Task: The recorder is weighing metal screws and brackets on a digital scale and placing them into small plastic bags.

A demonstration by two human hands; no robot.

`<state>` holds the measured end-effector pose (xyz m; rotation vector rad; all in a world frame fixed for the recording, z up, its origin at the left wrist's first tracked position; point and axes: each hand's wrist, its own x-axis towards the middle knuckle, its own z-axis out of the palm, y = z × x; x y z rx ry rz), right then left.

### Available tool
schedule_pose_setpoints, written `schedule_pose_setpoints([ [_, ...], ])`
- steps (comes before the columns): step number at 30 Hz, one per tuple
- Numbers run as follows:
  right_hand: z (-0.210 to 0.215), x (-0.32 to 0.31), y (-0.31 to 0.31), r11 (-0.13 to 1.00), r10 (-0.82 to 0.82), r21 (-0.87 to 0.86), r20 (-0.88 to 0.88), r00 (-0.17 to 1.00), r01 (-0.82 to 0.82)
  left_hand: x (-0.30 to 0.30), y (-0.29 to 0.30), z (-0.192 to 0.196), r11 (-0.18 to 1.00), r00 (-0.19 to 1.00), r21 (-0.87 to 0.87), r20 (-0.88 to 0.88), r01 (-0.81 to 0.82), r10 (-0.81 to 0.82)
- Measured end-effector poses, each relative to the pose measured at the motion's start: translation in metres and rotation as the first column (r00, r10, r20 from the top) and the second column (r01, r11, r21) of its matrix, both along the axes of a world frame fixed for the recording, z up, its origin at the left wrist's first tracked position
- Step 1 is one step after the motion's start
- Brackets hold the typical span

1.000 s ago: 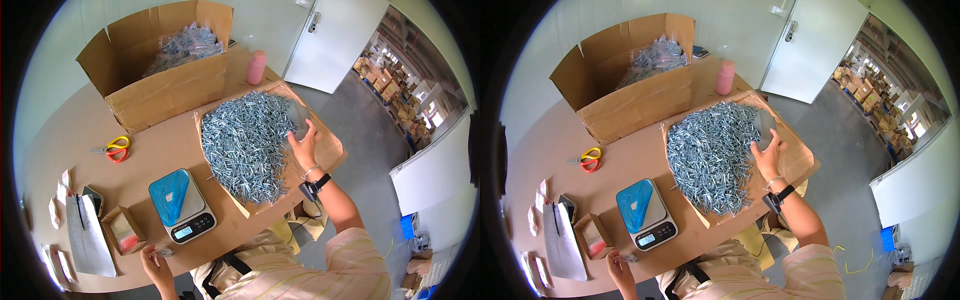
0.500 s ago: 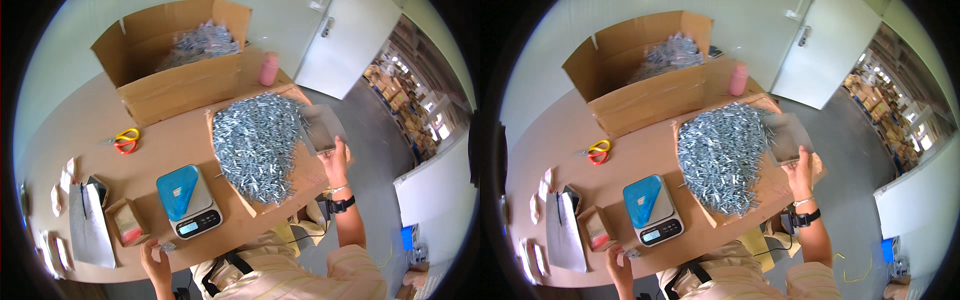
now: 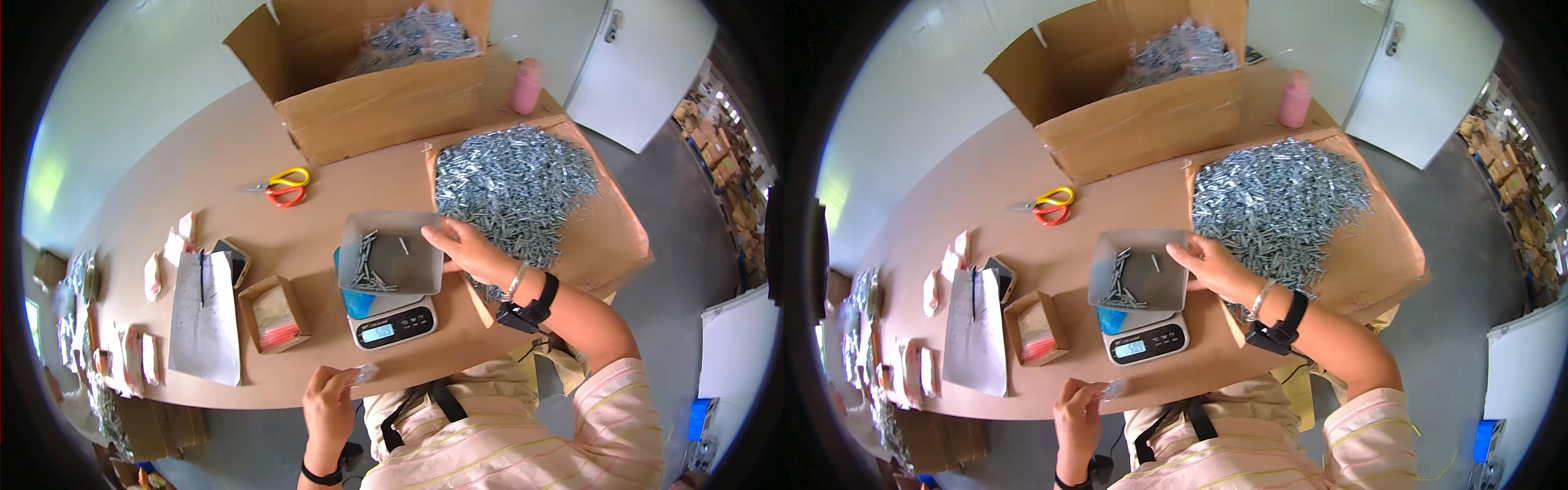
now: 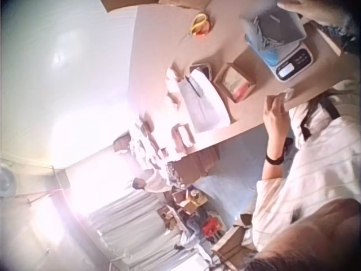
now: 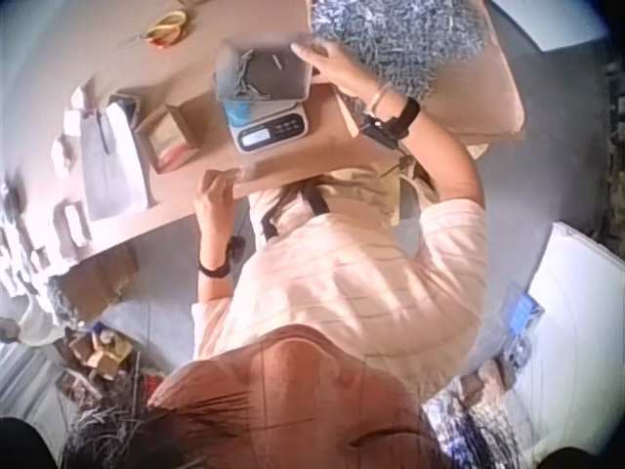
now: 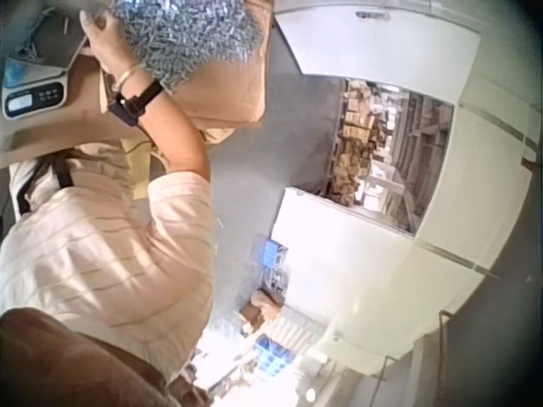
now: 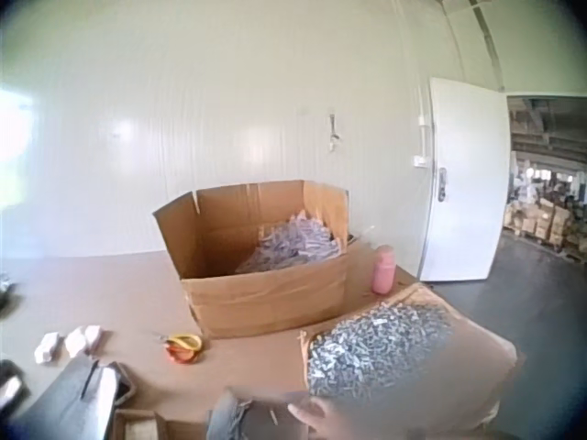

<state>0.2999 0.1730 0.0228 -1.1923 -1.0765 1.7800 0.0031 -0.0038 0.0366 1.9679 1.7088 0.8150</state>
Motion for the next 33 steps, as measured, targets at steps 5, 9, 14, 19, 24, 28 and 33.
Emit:
schedule_pose_setpoints([
  [5,0.016,-0.016,-0.040,0.443,-0.542,0.841,0.528,0.654,-0.311,0.022,-0.009,-0.013,0.997,0.989,-0.002,0.128,0.071,-0.070],
  [9,0.022,-0.029,-0.112,0.511,0.139,0.622,0.621,0.771,-0.593,0.043,0.002,-0.019,0.987,0.973,0.019,0.165,0.161,-0.162],
  [14,-0.003,-0.027,-0.138,0.603,0.051,0.569,0.671,0.739,-0.559,0.048,0.003,-0.021,0.991,0.965,-0.018,0.227,0.136,-0.129],
  [19,-0.002,-0.020,-0.144,0.673,-0.030,0.587,0.630,0.776,-0.451,0.036,0.001,-0.020,0.988,0.974,0.012,0.170,0.152,-0.152],
  [24,0.001,-0.014,-0.141,0.635,-0.020,0.637,0.578,0.816,-0.437,0.031,0.003,-0.015,0.978,0.962,0.020,0.177,0.207,-0.208],
  [28,0.004,-0.015,-0.137,0.597,-0.015,0.651,0.592,0.806,-0.468,0.034,0.008,-0.013,0.972,0.954,0.003,0.193,0.234,-0.230],
  [33,0.001,-0.017,-0.133,0.557,0.011,0.691,0.549,0.836,-0.461,0.043,0.016,-0.006,0.958,0.933,0.050,0.218,0.283,-0.287],
])
